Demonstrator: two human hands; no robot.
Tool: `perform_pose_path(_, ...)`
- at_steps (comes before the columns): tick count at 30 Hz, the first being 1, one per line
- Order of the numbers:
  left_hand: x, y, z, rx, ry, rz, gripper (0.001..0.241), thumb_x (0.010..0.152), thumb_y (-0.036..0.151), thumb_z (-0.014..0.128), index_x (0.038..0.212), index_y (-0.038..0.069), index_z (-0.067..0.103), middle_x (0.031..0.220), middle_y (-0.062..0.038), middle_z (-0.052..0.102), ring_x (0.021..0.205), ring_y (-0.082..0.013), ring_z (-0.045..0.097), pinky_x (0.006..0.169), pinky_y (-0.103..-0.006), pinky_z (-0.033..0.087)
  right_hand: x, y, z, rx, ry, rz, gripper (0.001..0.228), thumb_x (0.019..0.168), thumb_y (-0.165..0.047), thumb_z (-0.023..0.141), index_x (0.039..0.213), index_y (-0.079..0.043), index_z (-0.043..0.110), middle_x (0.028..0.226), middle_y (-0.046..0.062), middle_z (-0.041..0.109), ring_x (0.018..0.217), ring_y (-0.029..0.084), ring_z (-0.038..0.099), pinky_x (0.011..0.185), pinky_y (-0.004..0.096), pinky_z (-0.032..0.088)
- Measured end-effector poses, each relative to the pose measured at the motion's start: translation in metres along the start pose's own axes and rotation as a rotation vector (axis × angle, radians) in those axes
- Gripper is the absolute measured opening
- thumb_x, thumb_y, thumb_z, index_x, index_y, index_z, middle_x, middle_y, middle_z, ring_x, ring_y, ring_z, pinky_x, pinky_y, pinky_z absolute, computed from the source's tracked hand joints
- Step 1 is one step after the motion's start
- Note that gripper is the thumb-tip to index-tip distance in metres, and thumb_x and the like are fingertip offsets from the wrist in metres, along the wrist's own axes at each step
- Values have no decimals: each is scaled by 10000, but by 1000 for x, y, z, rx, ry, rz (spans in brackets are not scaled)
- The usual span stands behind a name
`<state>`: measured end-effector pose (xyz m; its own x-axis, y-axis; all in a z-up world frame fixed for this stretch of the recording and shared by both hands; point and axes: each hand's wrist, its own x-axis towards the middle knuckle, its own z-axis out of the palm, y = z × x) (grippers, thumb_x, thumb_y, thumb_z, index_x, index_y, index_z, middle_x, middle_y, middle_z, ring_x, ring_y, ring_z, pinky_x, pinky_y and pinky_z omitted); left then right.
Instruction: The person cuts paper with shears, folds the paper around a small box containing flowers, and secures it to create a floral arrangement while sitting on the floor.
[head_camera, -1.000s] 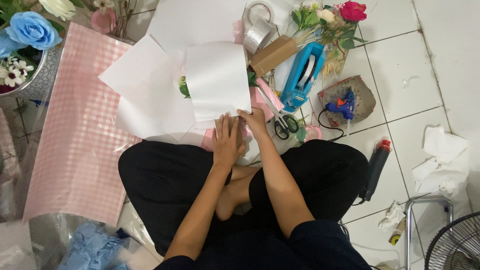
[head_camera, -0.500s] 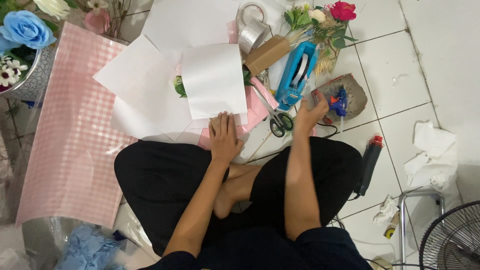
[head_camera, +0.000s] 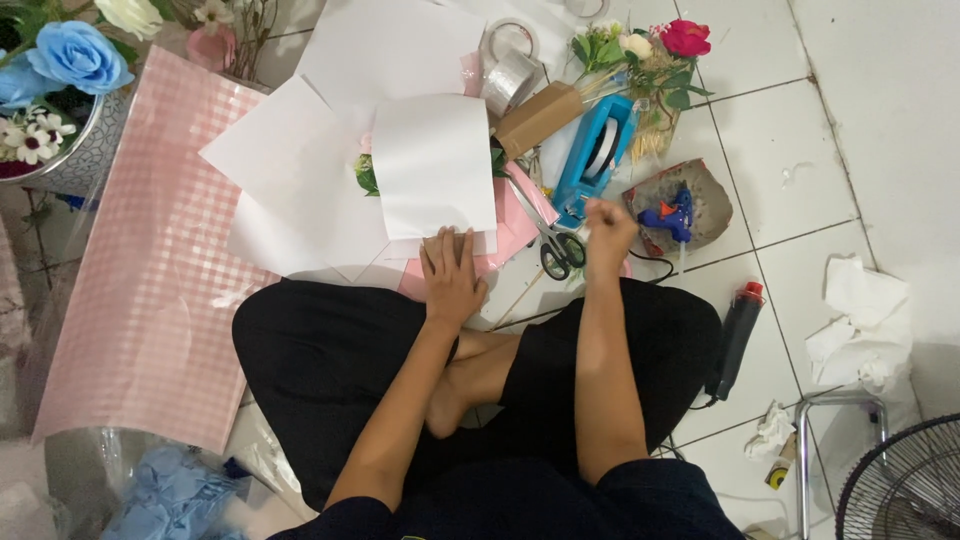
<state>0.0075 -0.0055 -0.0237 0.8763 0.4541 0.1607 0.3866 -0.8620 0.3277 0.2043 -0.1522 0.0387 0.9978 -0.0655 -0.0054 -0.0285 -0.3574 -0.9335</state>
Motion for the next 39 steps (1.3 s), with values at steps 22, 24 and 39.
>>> perform_pose_path(22,3,0,7,111,7,10,778,771,331,635,1491,111,441,1460,-156,388,1448,-326,305,1082,-647,295,28,54,4,11,-54,123,345,938,-70,748,714,-19,490,498,85,440,526,57,337,444,380,205)
perform_pose_path(24,3,0,1,94,33,21,769,744,292,653,1464,115,451,1437,-148,416,1441,-327,330,1082,-643,307,38,75,-2,-402,-107,63,175,890,-91,742,790,-136,605,535,12,557,395,122,484,377,262,350)
perform_pose_path(39,0,-1,3,64,82,-16,607,697,309,749,1192,86,480,1420,-186,454,1344,-335,467,1100,-620,363,-65,-6,90,-522,-846,-384,125,961,-233,674,1036,-231,775,928,92,731,920,315,717,822,462,586)
